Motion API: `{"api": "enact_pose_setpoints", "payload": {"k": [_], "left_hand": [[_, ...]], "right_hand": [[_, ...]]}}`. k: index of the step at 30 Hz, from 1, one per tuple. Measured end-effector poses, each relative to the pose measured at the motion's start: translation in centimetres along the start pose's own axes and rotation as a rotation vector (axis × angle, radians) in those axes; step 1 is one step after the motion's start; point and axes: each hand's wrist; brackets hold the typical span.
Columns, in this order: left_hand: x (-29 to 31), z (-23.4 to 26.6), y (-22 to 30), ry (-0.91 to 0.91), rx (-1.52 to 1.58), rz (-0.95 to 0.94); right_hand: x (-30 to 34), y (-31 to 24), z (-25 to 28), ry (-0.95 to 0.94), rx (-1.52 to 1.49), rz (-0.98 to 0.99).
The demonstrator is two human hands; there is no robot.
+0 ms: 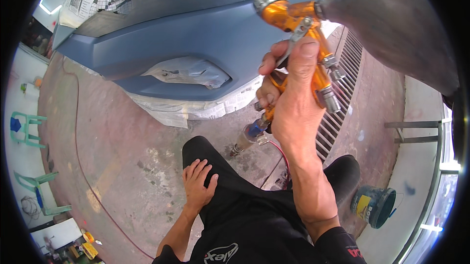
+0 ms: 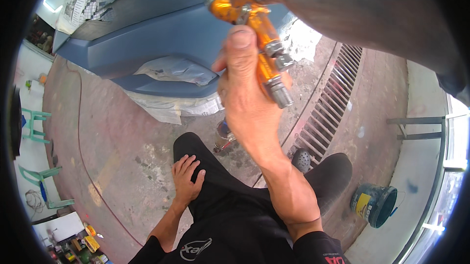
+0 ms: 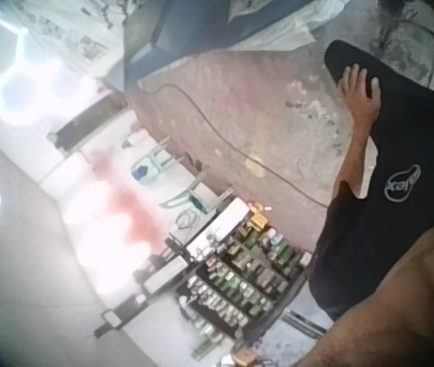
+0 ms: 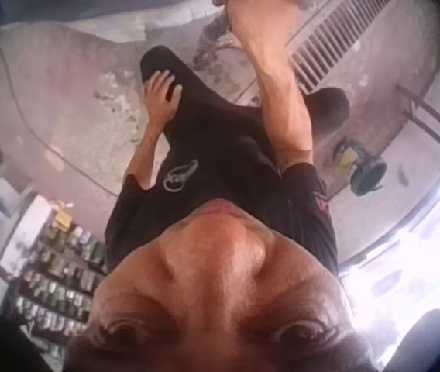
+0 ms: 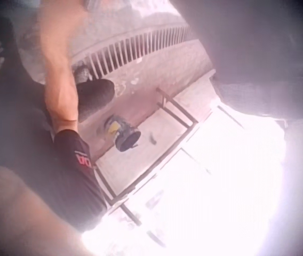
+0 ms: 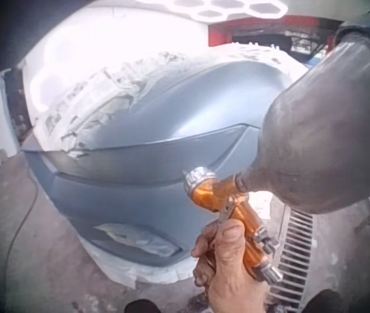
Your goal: The person sands a gray car bumper with a sanding block and wipes it with a cloth, then uses a spray gun to apply paint to the bumper surface. The bumper is masked with newspaper and tape to protect adjacent areas.
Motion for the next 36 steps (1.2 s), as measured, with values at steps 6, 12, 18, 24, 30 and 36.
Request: {"api": "enact_pose_setpoints", "payload": {"k": [6,12,18,24,30,36], "left_hand": [[0.0,0.0,-0.1,0.004,-0.017,-0.002],[0.2,-0.1,-0.4,0.003,-0.008,-0.007],[0.3,0.0,-0.6,0.005,-0.02,-0.038],[0.7,0.2,-0.5,-0.02,-0.03,-0.018],[2.1,0.8,0.2,-0.043,-0.081,-0.01],[5.2,2.2,0.1,-0.034,-0.153,0.026]], "right_hand": [[1.4,0.6,-1.8,-0.214,-0.087,-0.118],[0.6,0.8,-1.2,-0.159,-0.116,-0.128],[-0.7,1.5,1.2,0.086,-0.192,-0.049],[-0.7,2.6,1.5,0.117,-0.24,-0.057],[-0.6,3.4,0.4,0.014,-0.27,-0.126],[-1.2,4.4,-0.1,-0.062,-0.304,-0.09]]}}
Point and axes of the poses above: each hand's wrist, its own x-axis away from the middle knuckle, its own z-axis out of the back of the hand, y = z × x, and after that the axes turned 5 degrees about y, right-handed
